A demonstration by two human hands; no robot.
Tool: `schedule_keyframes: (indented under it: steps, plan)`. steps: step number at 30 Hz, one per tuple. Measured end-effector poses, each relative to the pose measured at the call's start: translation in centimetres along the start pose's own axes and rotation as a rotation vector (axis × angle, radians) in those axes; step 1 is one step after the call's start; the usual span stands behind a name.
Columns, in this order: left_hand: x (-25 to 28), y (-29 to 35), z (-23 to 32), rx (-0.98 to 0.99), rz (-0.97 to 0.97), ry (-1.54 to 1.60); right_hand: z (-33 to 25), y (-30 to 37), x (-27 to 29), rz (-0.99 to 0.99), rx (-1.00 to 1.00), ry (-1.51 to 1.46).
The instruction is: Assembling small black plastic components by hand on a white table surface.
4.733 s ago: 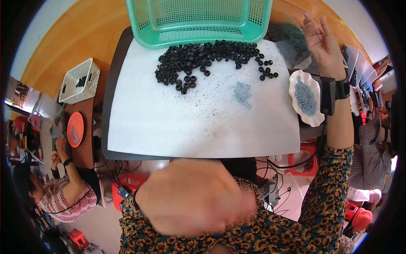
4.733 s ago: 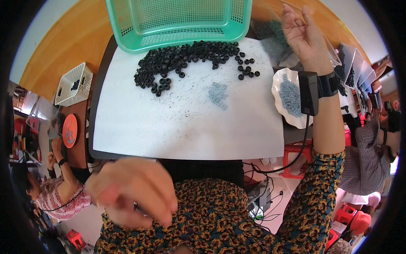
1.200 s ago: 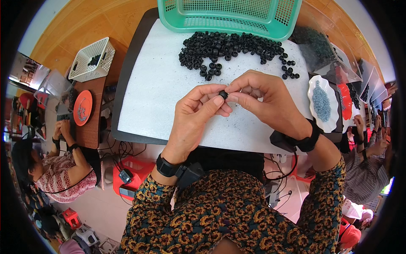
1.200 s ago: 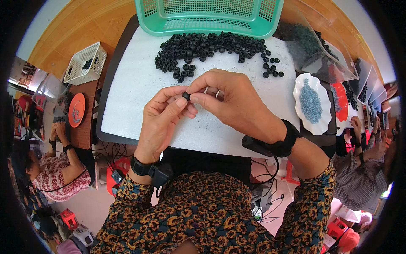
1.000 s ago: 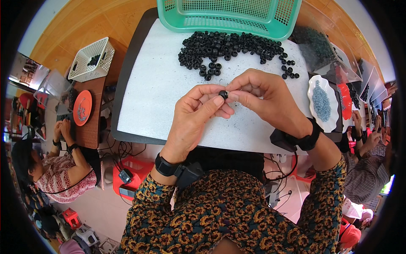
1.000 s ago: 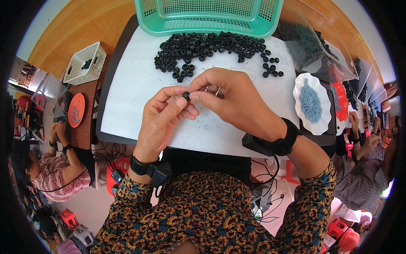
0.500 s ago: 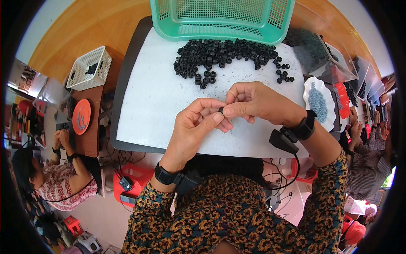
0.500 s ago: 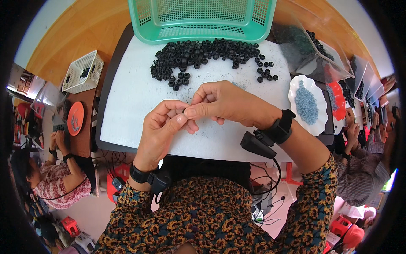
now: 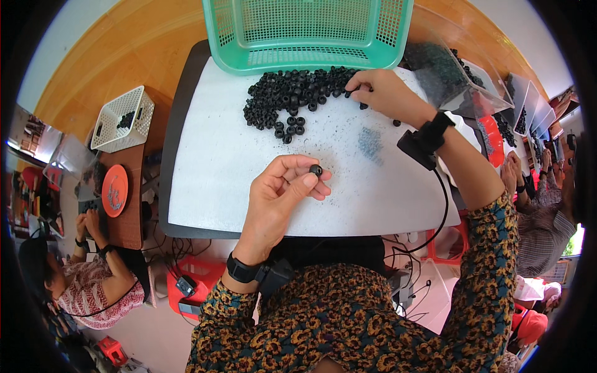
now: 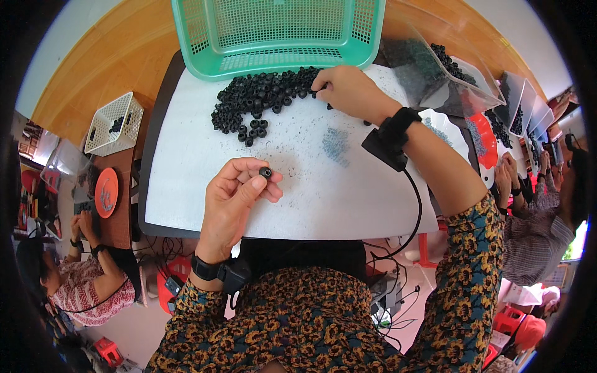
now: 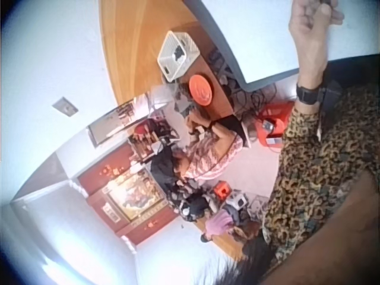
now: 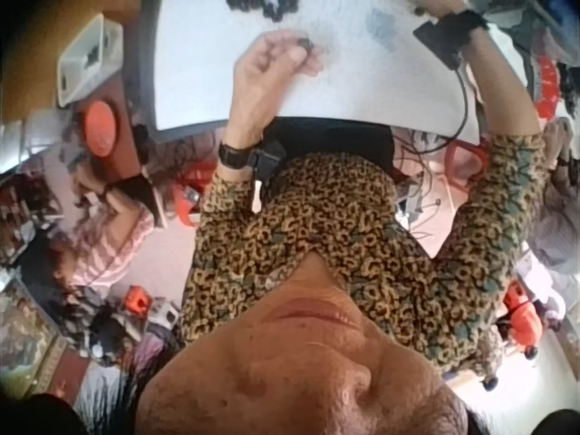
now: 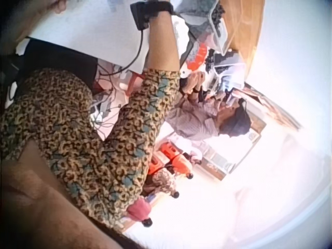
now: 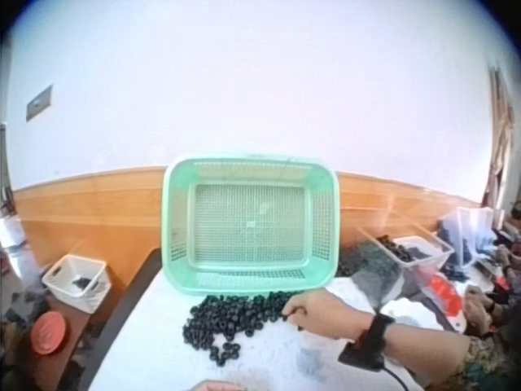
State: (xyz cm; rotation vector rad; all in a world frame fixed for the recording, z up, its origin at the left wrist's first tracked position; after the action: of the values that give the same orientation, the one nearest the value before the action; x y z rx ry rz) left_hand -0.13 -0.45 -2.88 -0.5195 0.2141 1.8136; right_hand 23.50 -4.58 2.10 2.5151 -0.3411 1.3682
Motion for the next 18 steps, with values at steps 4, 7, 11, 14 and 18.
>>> schedule_keyframes:
  steps: [4,7,11,14,18]
  plan:
    - [-0.3,0.0,0.1,-0.01,-0.011,-0.009,-0.8,-0.2,-0.5,0.095,0.028,0.26]
    - [-0.3,0.0,0.1,-0.009,-0.019,-0.003,-1.9,-0.1,-0.7,0.141,0.098,0.389]
    - [-0.1,0.2,0.2,-0.014,-0.003,0.002,-3.4,0.3,-1.2,0.152,0.216,0.342]
    - [-0.2,-0.1,0.1,-0.017,-0.011,0.003,-2.9,0.7,-1.0,0.158,0.187,0.34]
    - [-0.2,0.0,0.1,-0.019,-0.017,-0.003,-1.9,0.2,-0.9,0.129,0.147,0.207]
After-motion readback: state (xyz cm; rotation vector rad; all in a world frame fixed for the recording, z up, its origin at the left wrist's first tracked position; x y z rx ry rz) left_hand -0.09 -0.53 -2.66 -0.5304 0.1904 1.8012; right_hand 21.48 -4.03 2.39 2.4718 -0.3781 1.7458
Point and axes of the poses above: each hand's wrist, its own y-axis away from the middle knuckle, its own x-axis out of the back of the hand, z = x × y, the point moved 8 cm from there along -y, towards the middle knuckle, and after that the axes turned 10 degrees about -z, right-handed, at the moved point
